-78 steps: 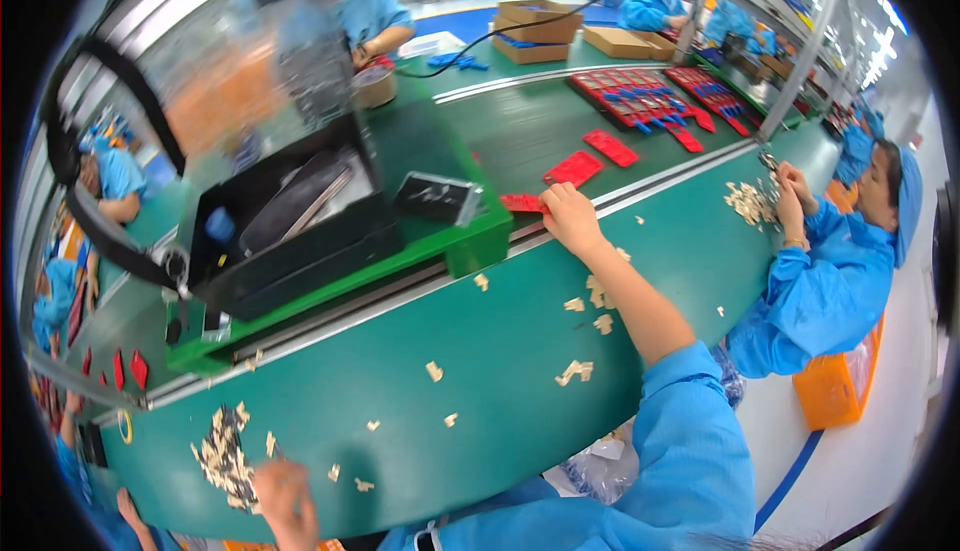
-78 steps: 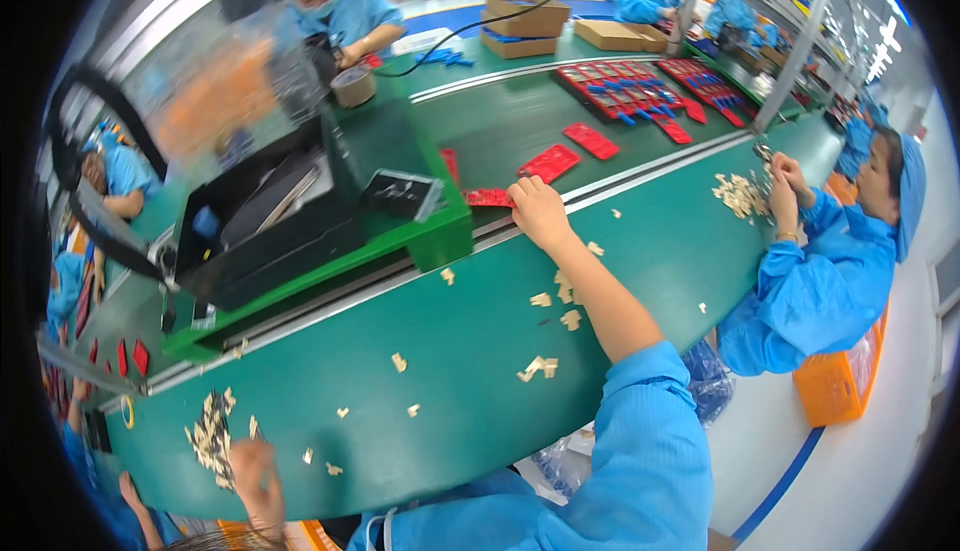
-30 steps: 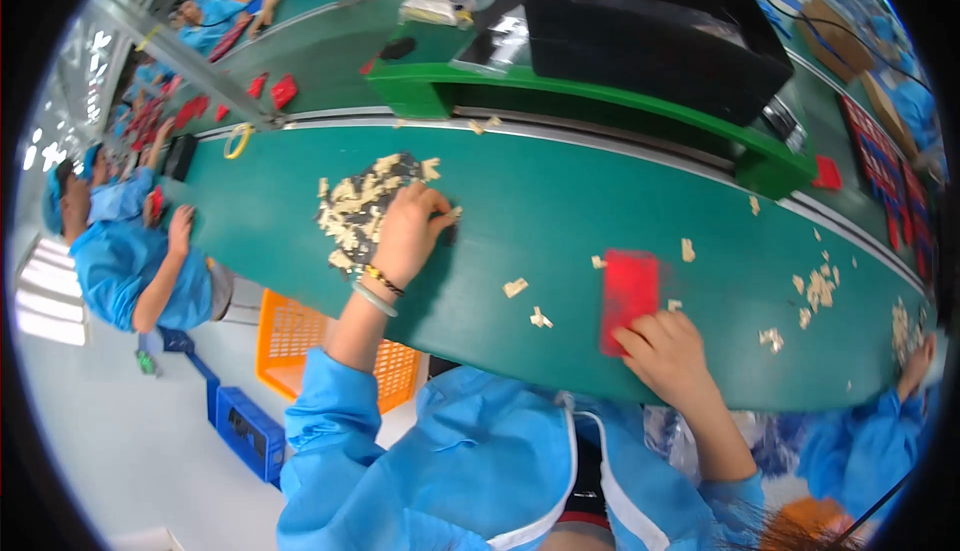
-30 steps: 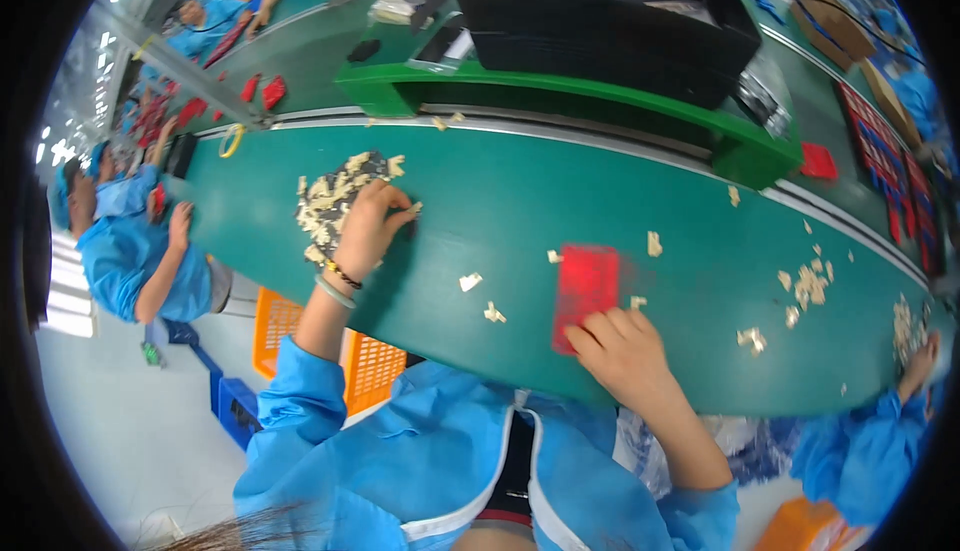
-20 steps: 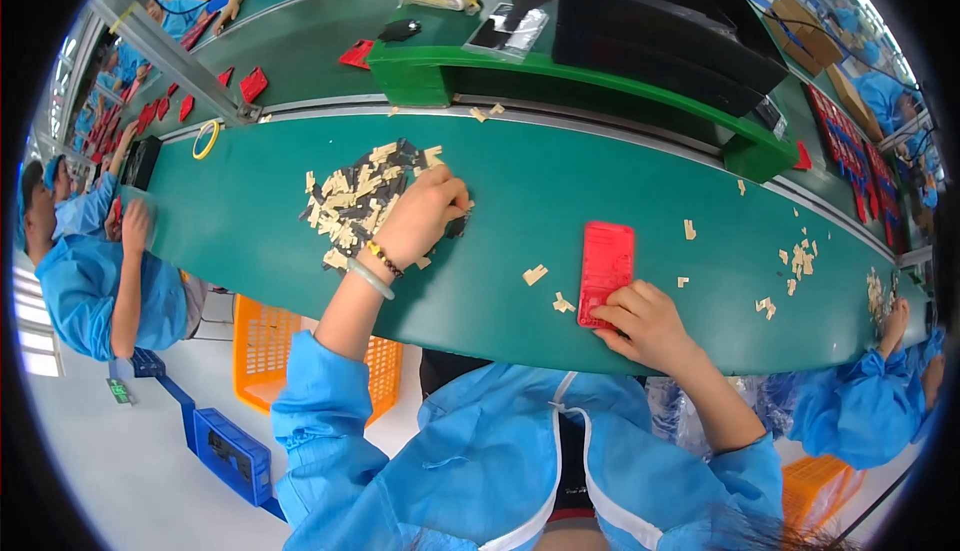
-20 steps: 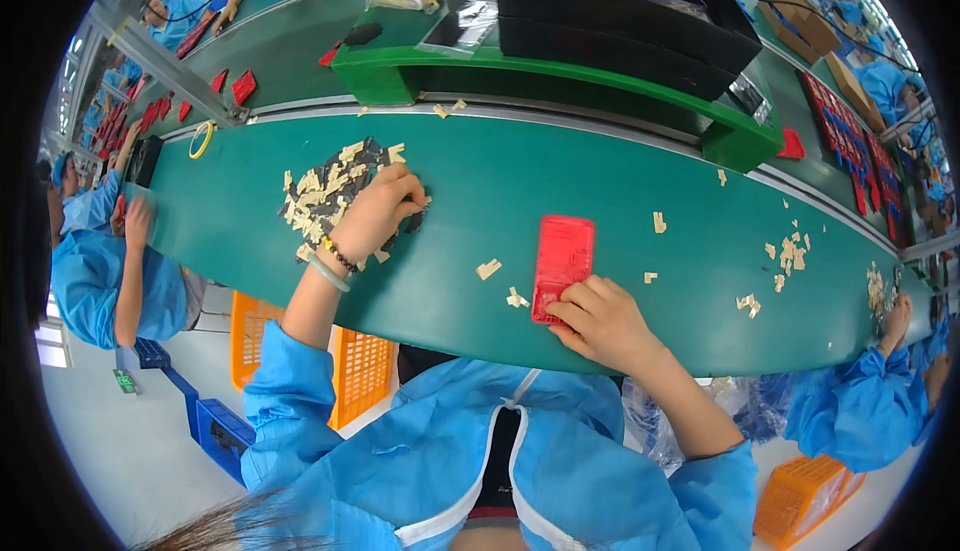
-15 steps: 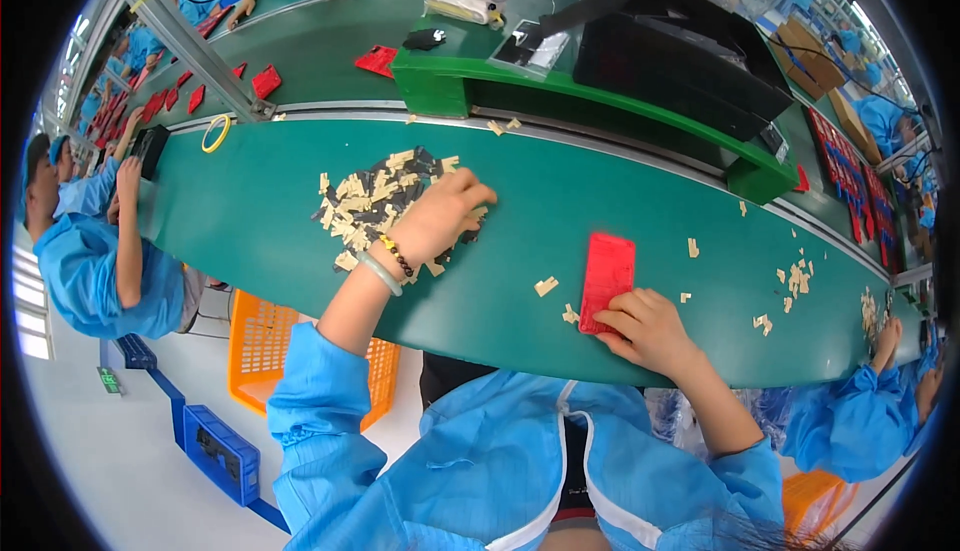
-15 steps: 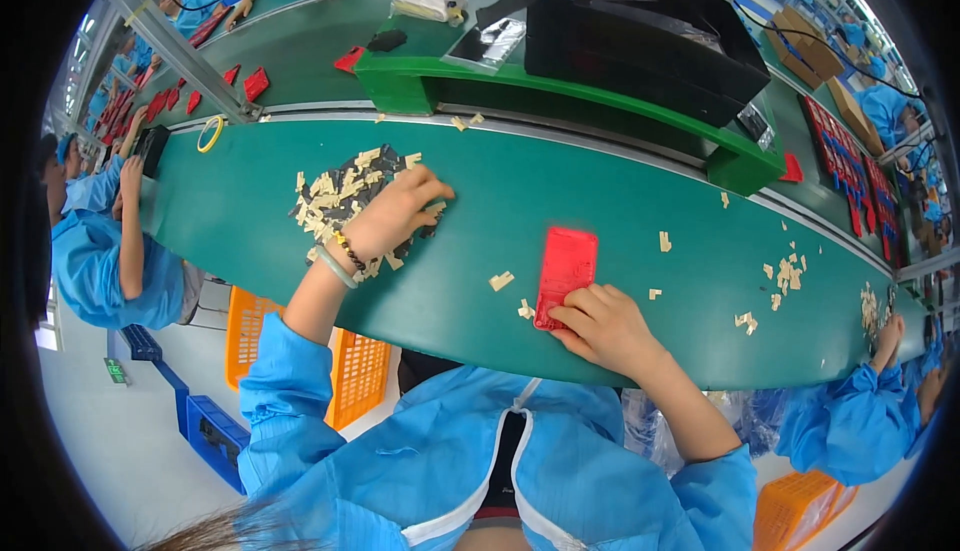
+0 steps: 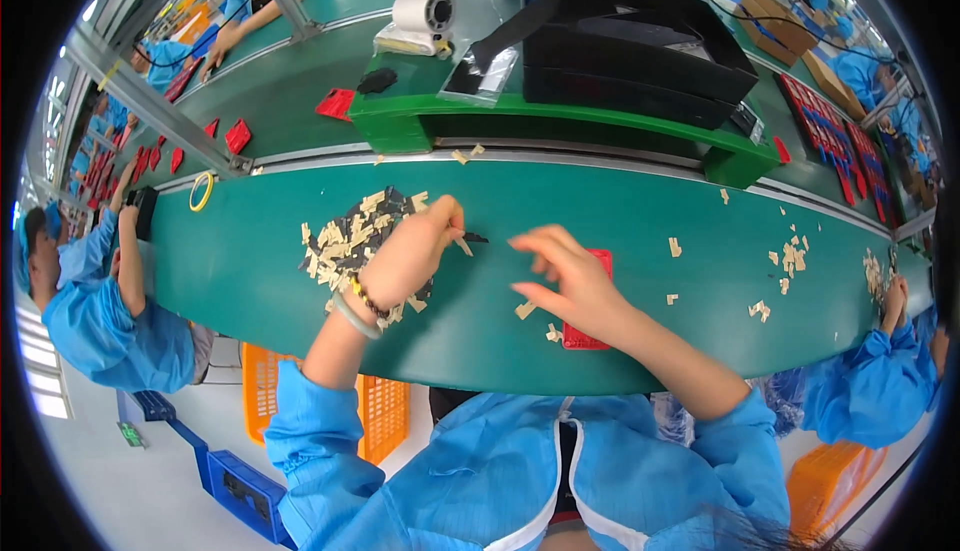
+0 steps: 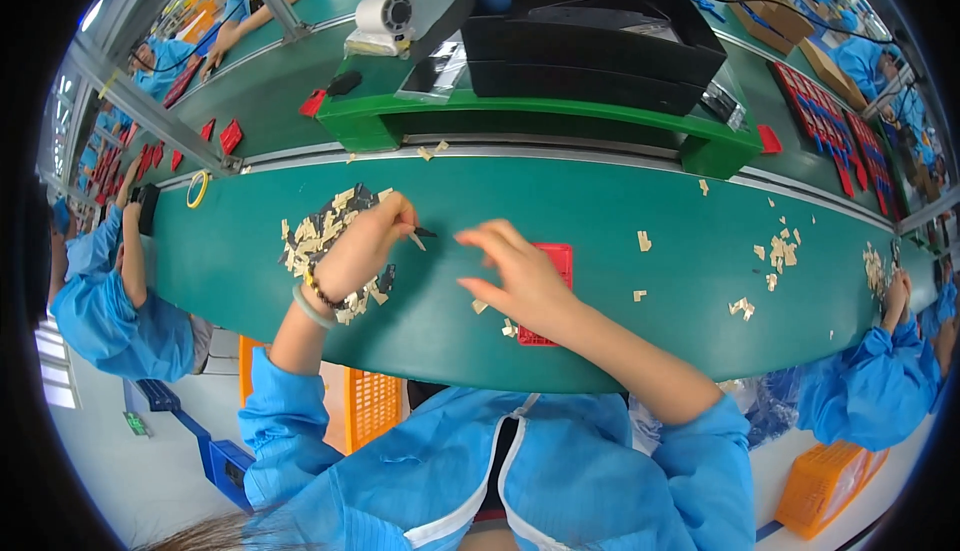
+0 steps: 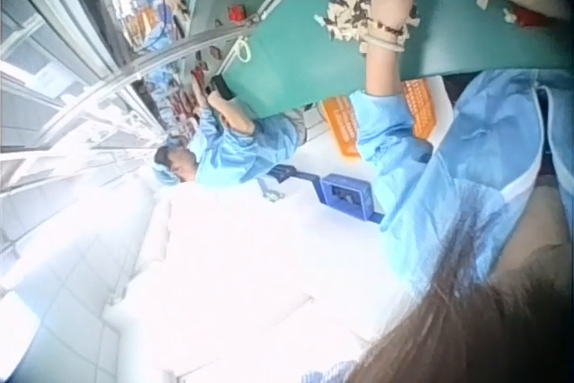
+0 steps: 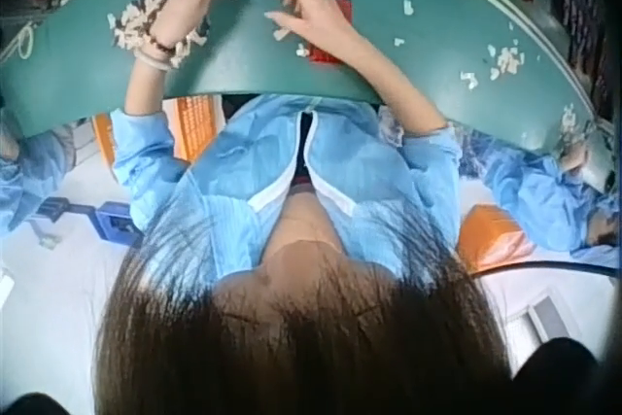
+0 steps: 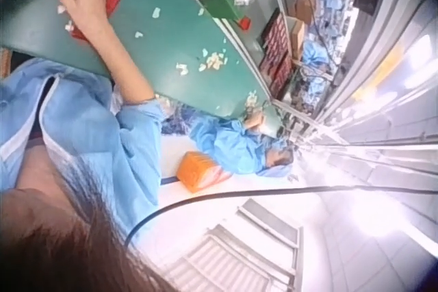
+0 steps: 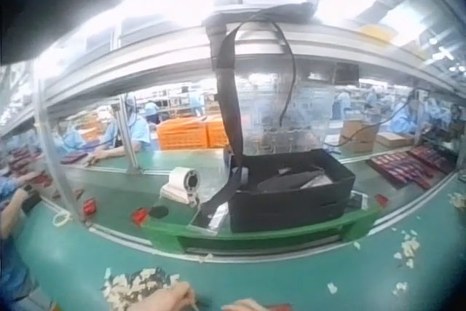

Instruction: The person assembles small electronic components into a red plastic housing by hand on an electronics factory assembly line.

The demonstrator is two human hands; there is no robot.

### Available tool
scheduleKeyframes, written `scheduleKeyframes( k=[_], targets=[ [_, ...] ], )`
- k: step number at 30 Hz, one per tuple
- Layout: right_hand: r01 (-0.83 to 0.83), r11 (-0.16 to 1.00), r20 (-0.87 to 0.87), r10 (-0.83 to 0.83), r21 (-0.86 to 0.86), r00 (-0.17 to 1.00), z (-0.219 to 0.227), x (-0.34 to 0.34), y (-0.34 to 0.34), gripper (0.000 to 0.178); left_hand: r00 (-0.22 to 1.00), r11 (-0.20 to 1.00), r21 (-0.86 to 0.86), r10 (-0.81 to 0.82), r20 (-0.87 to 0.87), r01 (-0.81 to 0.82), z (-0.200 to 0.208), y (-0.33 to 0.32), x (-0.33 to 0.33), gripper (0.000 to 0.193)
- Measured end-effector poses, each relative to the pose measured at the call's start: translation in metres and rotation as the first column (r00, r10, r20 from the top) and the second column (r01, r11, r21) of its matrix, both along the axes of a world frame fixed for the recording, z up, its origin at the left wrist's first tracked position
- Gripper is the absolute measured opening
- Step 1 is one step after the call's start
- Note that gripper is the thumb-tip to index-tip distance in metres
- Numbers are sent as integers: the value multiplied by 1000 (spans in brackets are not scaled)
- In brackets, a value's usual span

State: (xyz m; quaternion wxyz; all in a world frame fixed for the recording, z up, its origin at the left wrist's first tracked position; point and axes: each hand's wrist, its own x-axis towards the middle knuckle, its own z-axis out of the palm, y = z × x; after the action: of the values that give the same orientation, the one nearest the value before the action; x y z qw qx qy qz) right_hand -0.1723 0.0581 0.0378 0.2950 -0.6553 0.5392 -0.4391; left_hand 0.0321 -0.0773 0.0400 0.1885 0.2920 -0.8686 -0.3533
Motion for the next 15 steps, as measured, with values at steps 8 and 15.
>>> scheduleKeyframes(
  k=[8,15],
  targets=[
    [206,961,69,-196,-184,978,-18,1,-38,7,988,991,-38,130,83,-127,6,22,11,18],
    [85,762,-348,-388,-642,854,4,3,6,29,827,753,642,266,-495,143,-15,84,-40,16]
  ],
)
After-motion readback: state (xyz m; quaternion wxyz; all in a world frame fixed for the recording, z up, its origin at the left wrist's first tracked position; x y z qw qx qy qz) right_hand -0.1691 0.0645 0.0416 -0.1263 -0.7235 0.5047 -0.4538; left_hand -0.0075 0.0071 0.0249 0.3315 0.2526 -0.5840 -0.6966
